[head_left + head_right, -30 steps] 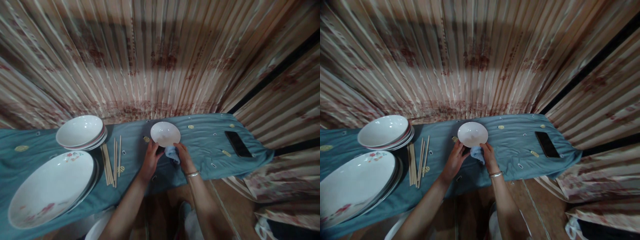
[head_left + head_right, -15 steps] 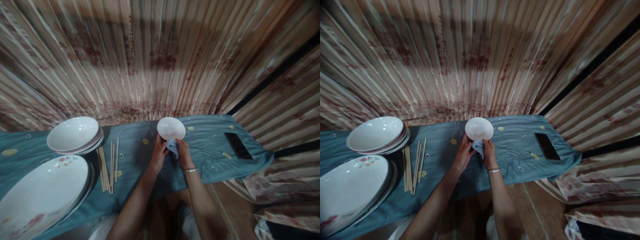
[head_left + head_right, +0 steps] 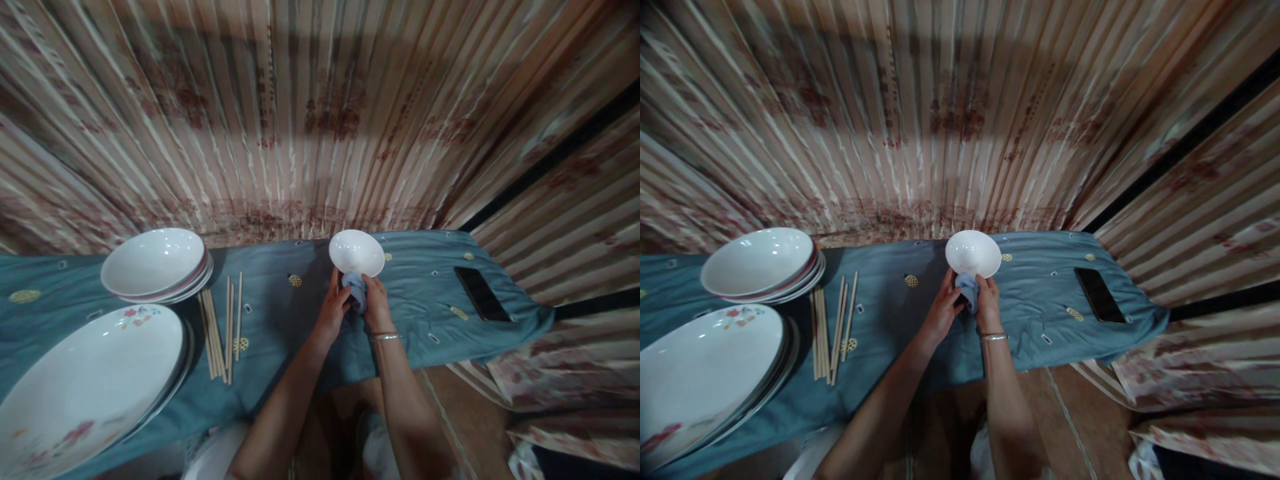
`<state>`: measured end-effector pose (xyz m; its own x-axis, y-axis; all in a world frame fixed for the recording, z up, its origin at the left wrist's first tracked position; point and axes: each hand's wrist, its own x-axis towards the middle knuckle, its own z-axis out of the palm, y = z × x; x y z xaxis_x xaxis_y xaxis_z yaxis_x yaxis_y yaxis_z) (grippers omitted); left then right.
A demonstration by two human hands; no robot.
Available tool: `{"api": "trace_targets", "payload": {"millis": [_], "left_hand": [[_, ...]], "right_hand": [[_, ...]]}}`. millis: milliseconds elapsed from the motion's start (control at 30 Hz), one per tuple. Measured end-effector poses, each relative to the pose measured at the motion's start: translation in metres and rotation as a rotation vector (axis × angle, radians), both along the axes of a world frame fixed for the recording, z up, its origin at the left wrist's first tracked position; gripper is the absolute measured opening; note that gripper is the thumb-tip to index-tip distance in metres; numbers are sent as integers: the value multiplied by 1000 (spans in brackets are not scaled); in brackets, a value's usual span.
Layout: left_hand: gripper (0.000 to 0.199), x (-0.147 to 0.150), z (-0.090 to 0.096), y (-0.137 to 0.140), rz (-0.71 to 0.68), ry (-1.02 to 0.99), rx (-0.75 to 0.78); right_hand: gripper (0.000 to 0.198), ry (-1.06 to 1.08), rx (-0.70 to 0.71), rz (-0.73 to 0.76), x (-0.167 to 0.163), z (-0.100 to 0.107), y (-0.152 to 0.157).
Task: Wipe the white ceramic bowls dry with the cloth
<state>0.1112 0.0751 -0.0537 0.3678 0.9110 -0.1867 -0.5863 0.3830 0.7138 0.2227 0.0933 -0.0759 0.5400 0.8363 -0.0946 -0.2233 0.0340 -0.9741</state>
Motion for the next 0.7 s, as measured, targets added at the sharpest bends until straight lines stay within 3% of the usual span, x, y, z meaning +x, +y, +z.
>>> {"api": "trace_targets", "payload": {"millis": [133, 700], "left_hand": [[67, 5, 0, -4, -26, 1, -26], [71, -1, 5, -17, -32, -2, -67]], "right_hand": [[32, 14, 5, -100, 1, -1, 2], [27, 145, -12, -163, 2, 7, 7]]}}
